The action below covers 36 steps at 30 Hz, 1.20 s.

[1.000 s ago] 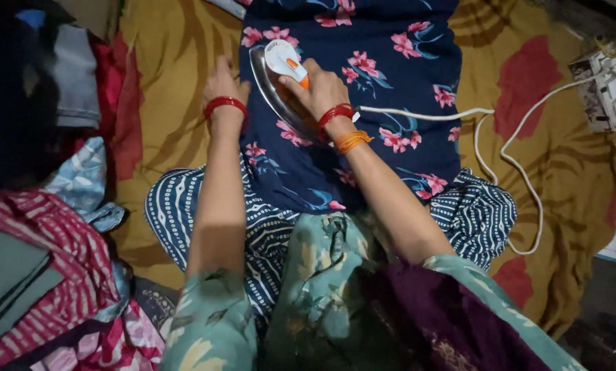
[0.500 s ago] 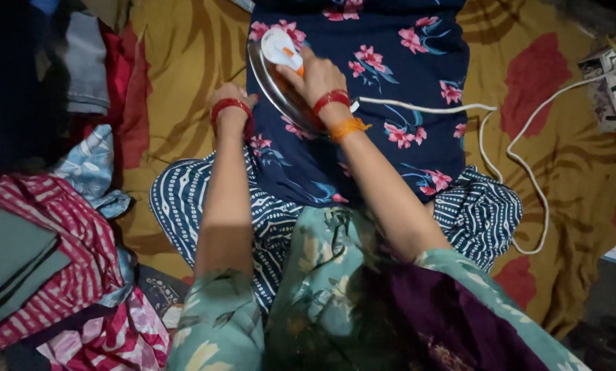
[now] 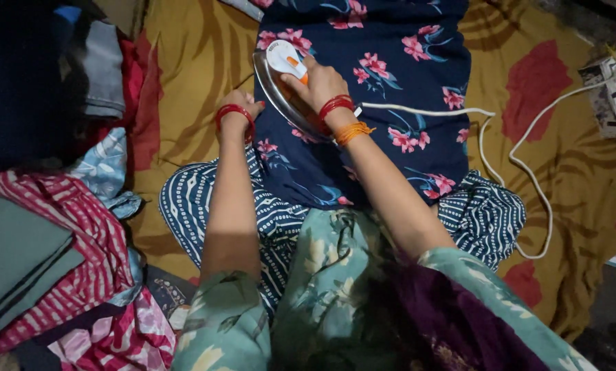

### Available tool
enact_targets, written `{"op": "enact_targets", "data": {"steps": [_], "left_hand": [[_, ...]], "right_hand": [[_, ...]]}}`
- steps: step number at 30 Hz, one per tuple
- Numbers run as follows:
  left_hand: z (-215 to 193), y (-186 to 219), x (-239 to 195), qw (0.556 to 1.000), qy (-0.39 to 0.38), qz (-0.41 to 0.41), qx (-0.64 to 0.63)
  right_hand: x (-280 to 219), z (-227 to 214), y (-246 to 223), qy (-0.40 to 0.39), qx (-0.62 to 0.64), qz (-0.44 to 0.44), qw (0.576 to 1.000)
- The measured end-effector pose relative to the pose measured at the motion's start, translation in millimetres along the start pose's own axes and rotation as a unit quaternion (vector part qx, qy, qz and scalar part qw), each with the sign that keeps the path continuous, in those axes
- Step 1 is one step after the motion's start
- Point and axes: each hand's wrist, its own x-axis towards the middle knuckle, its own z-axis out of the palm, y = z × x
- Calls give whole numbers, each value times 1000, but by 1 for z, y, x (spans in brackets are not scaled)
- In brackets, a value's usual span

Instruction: The person is ironing a dark blue fabric with pink floral patterns on a flat surface.

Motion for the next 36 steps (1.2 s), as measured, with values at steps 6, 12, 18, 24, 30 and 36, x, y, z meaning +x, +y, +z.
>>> {"op": "enact_targets", "data": {"steps": [6, 12, 18, 24, 30, 36], "left_hand": [[-18, 14, -19, 1000, -20, 13, -10], [-6, 4, -13, 1000, 2, 18, -10], [1, -5, -4, 999, 12, 39, -5], [-3, 0, -11, 999, 5, 37, -23], [-7, 2, -13, 999, -11, 41, -24], [3, -10, -2, 998, 8, 59, -17]], "right_hand": [[23, 10, -3, 36, 0, 33, 999], [18, 14, 4, 29, 23, 17, 999], [-9, 6, 5, -7, 8, -35, 999], [9, 8, -3, 13, -2, 1, 1000], [24, 19, 2, 47, 16, 3, 999], [-18, 9, -1, 4, 16, 0, 1000]]}}
